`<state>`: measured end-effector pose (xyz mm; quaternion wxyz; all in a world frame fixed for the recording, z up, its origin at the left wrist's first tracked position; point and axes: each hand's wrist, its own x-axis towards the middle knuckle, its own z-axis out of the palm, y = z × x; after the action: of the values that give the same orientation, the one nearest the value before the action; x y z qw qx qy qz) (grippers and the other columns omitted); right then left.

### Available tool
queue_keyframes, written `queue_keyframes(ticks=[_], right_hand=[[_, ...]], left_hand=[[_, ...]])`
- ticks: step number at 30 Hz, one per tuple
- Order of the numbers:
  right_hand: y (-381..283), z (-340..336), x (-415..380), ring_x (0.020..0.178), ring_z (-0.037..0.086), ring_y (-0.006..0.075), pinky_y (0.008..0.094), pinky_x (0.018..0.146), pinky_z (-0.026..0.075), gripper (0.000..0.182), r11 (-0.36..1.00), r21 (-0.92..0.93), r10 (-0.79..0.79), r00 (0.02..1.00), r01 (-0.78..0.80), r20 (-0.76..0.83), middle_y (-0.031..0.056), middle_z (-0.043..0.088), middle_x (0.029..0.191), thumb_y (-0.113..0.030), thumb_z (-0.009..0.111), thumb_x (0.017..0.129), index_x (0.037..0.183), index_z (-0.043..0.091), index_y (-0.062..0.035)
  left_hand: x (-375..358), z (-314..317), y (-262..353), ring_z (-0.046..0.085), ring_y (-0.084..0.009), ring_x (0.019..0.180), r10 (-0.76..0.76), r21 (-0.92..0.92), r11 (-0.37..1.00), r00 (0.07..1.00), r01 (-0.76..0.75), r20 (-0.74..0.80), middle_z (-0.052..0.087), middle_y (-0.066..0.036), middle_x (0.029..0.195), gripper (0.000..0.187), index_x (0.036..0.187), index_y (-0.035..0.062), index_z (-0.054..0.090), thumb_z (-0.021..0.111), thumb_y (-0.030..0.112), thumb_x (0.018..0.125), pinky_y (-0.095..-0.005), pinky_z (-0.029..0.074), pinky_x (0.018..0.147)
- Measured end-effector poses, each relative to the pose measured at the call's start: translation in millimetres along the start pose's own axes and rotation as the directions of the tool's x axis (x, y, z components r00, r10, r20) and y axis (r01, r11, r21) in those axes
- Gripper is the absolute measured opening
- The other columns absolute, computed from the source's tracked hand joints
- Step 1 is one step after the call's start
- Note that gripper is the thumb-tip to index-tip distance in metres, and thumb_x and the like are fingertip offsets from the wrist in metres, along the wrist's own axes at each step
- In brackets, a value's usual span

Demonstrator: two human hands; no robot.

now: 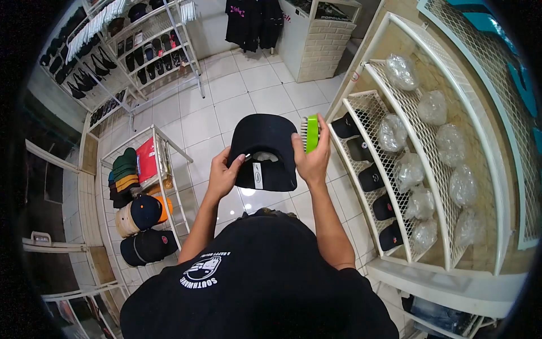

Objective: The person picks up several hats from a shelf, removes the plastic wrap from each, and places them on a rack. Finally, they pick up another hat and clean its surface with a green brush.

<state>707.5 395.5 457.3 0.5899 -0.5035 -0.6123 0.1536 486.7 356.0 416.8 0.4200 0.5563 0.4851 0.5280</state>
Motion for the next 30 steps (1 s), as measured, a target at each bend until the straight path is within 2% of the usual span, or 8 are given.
queue_keyframes(ticks=[1, 8, 12, 17, 21, 22, 25, 30], right_hand=[[-2.6, -8.9, 4.2, 0.106, 0.054, 0.0362, 0.0423, 0.094, 0.043, 0.060, 0.989, -0.037, -0.145, 0.989, 0.146, 0.027, 0.0252, 0.053, 0.116, -0.010, 0.057, 0.087, 0.141, 0.038, 0.0078], [-2.3, 35.8, -7.0, 0.099, 0.051, 0.0380, 0.0440, 0.089, 0.043, 0.069, 0.884, -0.371, -0.206, 0.948, 0.286, 0.241, 0.0230, 0.053, 0.111, -0.022, 0.066, 0.088, 0.143, 0.038, 0.0074], [-33.5, 46.3, -26.7, 0.099, 0.057, 0.0383, 0.0433, 0.087, 0.046, 0.066, 0.975, -0.021, -0.205, 0.930, 0.221, 0.306, 0.0220, 0.058, 0.111, -0.024, 0.070, 0.086, 0.139, 0.045, 0.0067], [-4.8, 46.0, -7.4, 0.095, 0.063, 0.0369, 0.0403, 0.082, 0.050, 0.062, 0.953, -0.248, -0.120, 0.969, 0.173, 0.215, 0.0220, 0.062, 0.106, -0.024, 0.073, 0.085, 0.135, 0.050, 0.0053], [-30.5, 61.9, -30.6, 0.091, 0.065, 0.0326, 0.0375, 0.077, 0.051, 0.063, 0.985, 0.095, -0.166, 0.956, 0.147, 0.240, 0.0204, 0.063, 0.101, -0.023, 0.073, 0.086, 0.137, 0.049, 0.0046], [-34.4, 55.8, -27.4, 0.091, 0.065, 0.0337, 0.0386, 0.077, 0.052, 0.063, 0.994, 0.102, -0.069, 0.930, 0.034, 0.360, 0.0204, 0.064, 0.103, -0.024, 0.075, 0.085, 0.136, 0.051, 0.0039], [-7.2, 58.3, -1.5, 0.090, 0.064, 0.0363, 0.0410, 0.076, 0.052, 0.063, 0.957, -0.198, -0.163, 0.956, 0.214, 0.244, 0.0212, 0.063, 0.103, -0.026, 0.075, 0.083, 0.134, 0.053, 0.0034], [-23.8, 68.8, -33.7, 0.091, 0.063, 0.0372, 0.0398, 0.080, 0.051, 0.067, 0.985, 0.084, -0.170, 0.949, 0.153, 0.265, 0.0212, 0.062, 0.104, -0.027, 0.075, 0.082, 0.137, 0.050, 0.0023]], left_hand=[[-1.3, 5.4, -1.9, 0.060, -0.0091, 0.081, -0.038, -0.020, 0.999, 0.999, 0.038, -0.026, 0.070, -0.008, 0.090, 0.021, 0.109, -0.0053, 0.063, 0.061, 0.008, 0.094, -0.0265, 0.049, 0.074], [-12.3, 40.2, 11.4, 0.059, -0.0087, 0.088, -0.074, -0.133, 0.988, 0.997, 0.076, 0.019, 0.070, -0.008, 0.096, 0.026, 0.117, -0.0063, 0.062, 0.058, 0.003, 0.093, -0.0264, 0.049, 0.079], [-12.3, 33.8, -2.0, 0.060, -0.0091, 0.087, 0.012, -0.096, 0.995, 1.000, -0.011, 0.003, 0.070, -0.009, 0.091, 0.028, 0.118, -0.0048, 0.063, 0.060, 0.003, 0.091, -0.0269, 0.050, 0.078], [-17.8, 24.9, 5.0, 0.059, -0.0083, 0.093, -0.111, -0.243, 0.961, 0.989, 0.131, 0.095, 0.069, -0.006, 0.102, 0.033, 0.124, -0.0059, 0.060, 0.059, -0.001, 0.092, -0.0247, 0.048, 0.084], [-10.2, 14.7, 5.1, 0.060, -0.0111, 0.098, -0.022, -0.124, 0.992, 0.999, 0.027, 0.037, 0.069, -0.008, 0.107, 0.034, 0.124, -0.0067, 0.060, 0.059, -0.002, 0.091, -0.0269, 0.049, 0.087], [-10.9, 9.3, 9.0, 0.060, -0.0098, 0.095, -0.077, -0.131, 0.988, 0.996, 0.081, 0.033, 0.070, -0.007, 0.105, 0.033, 0.124, -0.0059, 0.060, 0.058, -0.003, 0.091, -0.0262, 0.049, 0.085], [-13.8, 5.7, 10.9, 0.059, -0.0077, 0.089, -0.206, -0.205, 0.953, 0.973, 0.223, 0.103, 0.069, -0.005, 0.102, 0.032, 0.123, -0.0057, 0.061, 0.056, -0.003, 0.091, -0.0247, 0.049, 0.081], [-3.1, 2.8, 2.4, 0.057, -0.0058, 0.086, -0.097, -0.110, 0.988, 0.992, 0.106, 0.084, 0.068, -0.003, 0.101, 0.029, 0.121, -0.0063, 0.062, 0.060, 0.000, 0.093, -0.0225, 0.048, 0.077]])
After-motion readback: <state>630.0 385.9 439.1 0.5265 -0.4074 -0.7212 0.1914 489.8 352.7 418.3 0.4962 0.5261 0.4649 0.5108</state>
